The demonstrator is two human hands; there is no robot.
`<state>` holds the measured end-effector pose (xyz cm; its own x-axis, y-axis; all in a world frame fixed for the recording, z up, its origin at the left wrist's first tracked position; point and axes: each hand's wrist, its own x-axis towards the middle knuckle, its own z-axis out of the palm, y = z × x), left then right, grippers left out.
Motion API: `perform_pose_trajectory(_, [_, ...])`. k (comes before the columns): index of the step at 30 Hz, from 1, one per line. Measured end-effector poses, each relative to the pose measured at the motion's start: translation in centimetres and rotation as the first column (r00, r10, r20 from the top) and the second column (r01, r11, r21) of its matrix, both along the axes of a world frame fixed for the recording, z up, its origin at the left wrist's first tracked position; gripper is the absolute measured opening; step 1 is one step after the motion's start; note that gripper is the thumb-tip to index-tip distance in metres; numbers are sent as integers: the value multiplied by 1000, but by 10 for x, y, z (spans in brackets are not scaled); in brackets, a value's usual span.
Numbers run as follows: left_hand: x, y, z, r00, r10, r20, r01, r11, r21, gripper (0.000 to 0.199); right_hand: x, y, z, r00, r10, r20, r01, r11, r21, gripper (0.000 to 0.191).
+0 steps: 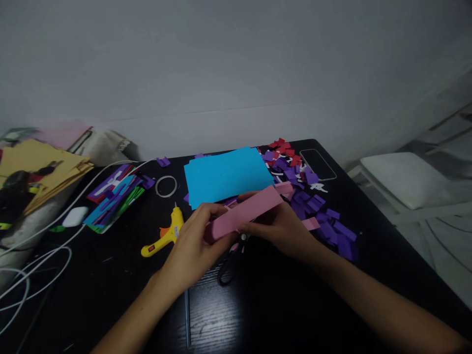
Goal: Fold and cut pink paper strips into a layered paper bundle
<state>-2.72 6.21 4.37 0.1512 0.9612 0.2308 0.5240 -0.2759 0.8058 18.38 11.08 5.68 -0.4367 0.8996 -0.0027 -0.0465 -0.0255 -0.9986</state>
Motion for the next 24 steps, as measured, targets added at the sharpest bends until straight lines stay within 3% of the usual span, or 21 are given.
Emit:
perform_pose_trajectory(6, [2, -2, 2, 994, 8, 110, -1, 998, -60, 29, -1, 1, -1, 1000, 24, -8, -24, 1000, 16, 40])
perform_pose_trajectory(15, [6, -4, 5, 977, -2, 214, 38, 986, -164, 28, -2, 2, -8, 1000, -8, -30, 8, 1000, 22, 37])
perform_pose_trajectory(19, [5, -1, 5, 955, 32, 296, 35, 975, -219, 27, 1, 2, -5, 995, -12, -94, 15, 999, 36, 28])
perform_pose_trajectory(24, [8, 1, 7, 928, 96, 361, -7, 971, -240, 29, 3, -1, 0, 999, -23, -25, 24, 999, 40, 24])
